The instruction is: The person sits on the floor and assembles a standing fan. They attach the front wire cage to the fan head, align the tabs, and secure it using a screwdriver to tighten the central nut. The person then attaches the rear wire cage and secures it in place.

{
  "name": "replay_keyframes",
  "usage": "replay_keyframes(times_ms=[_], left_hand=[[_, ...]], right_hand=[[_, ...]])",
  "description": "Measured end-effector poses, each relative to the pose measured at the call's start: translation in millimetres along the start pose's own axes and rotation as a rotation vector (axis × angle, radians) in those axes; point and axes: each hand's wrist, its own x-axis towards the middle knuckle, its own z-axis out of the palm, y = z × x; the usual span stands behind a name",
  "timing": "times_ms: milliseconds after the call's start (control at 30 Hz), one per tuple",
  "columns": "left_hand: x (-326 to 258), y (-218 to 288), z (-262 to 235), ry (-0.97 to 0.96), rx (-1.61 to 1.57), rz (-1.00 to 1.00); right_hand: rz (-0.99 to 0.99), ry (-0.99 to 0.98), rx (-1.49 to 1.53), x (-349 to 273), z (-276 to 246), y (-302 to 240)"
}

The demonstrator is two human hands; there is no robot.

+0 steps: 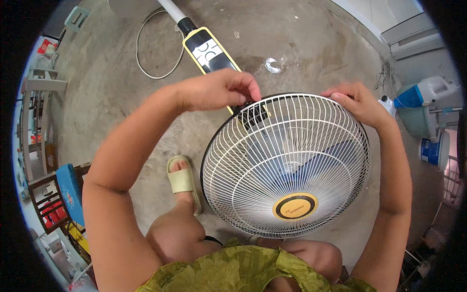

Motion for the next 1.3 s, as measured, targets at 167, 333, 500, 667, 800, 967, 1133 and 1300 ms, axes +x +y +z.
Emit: replay_keyframes(times_ms=[167, 333, 500, 667, 800, 967, 1133, 1300], left_hand=[[6.0, -1.3, 7.8, 0.043, -0.034, 0.045], [11.6, 0.8, 2.0, -0.01, -0.039, -0.03], [17.6, -9.9, -9.0, -0.072, 0.021, 0.097], [19.3, -28.2, -10.9, -0.125, -0.086, 0.139], [29.4, -26.6, -22.1, -0.271, -0.13, 0.069], [43.2, -35.1, -24.1, -0.421, -0.195, 0.007], [45.9, -37.4, -18.4, -0.426, -0.306, -0.09], [49.8, -41.9, -12.5, -0.401, -0.439, -0.138]], right_hand=[[0.076, 0.276, -0.34, -9.5, 7.3, -42.3], [-0.188, 0.19, -0.605, -28.7, 59.8, -124.3], [-0.093, 0.064, -0.755, -11.0, 88.8, -161.2], [-0.175, 0.034, -1.028, 10.1, 115.0, -165.9], [-0.141, -0.081, -1.093, 21.7, 118.8, -175.1], [-0.201, -0.139, -1.059, 26.3, 117.0, -179.3], [-0.285, -0.209, -0.974, 29.7, 111.0, -173.0], [-0.316, -0.249, -1.011, 33.1, 109.9, -174.6]])
